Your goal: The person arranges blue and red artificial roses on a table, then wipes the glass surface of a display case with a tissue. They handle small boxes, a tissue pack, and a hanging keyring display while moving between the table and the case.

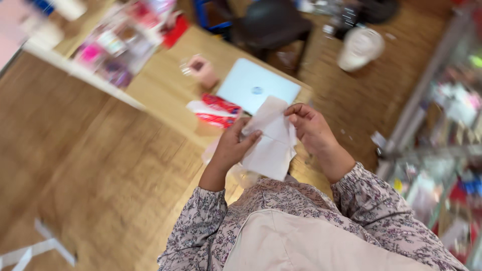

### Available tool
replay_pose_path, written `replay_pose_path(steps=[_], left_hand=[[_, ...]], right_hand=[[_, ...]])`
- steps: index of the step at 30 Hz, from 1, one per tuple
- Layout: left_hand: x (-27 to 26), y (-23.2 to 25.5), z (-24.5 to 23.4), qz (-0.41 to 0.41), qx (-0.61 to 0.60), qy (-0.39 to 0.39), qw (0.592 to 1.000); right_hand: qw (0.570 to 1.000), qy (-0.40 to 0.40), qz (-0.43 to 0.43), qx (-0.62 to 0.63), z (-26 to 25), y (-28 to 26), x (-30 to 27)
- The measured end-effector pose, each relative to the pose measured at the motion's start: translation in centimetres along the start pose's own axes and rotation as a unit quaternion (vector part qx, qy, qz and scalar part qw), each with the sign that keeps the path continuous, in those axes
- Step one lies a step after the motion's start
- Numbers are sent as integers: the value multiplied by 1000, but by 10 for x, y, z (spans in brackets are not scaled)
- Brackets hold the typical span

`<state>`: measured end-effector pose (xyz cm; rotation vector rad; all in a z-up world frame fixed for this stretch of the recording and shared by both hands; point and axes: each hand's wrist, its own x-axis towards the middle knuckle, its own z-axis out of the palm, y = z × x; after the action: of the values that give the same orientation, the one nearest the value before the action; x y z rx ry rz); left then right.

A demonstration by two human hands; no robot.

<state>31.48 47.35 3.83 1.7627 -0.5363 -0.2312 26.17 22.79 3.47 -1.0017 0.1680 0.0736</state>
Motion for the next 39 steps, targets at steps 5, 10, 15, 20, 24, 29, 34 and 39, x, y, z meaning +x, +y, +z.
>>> replay_pose_path(steps=[5,10,15,20,24,29,34,39], left_hand=[[20,35,62,-35,21,-174,984],[30,61,156,55,-18,-337,940],[0,86,267,96,-53,-501,858],[-58,126,370,114,-96,-624,767],[-107,159,445,220,-47,-667,711],[-181,180,535,267,-65,-698,661],[-247,178,622,328,-62,-699,632],[-284,179,670,377,-27,-699,607]], right_hand=[[972,124,-115,-161,-37,-1,-99],[884,370,-137,-251,-73,9,-210],[803,540,-127,-220,-90,28,-338],[717,665,-138,-155,-79,45,-449],[619,773,-46,-133,-70,46,-518],[452,848,-23,-275,-67,37,-591],[146,858,14,-492,-91,50,-620],[292,857,75,-418,-157,71,-602]])
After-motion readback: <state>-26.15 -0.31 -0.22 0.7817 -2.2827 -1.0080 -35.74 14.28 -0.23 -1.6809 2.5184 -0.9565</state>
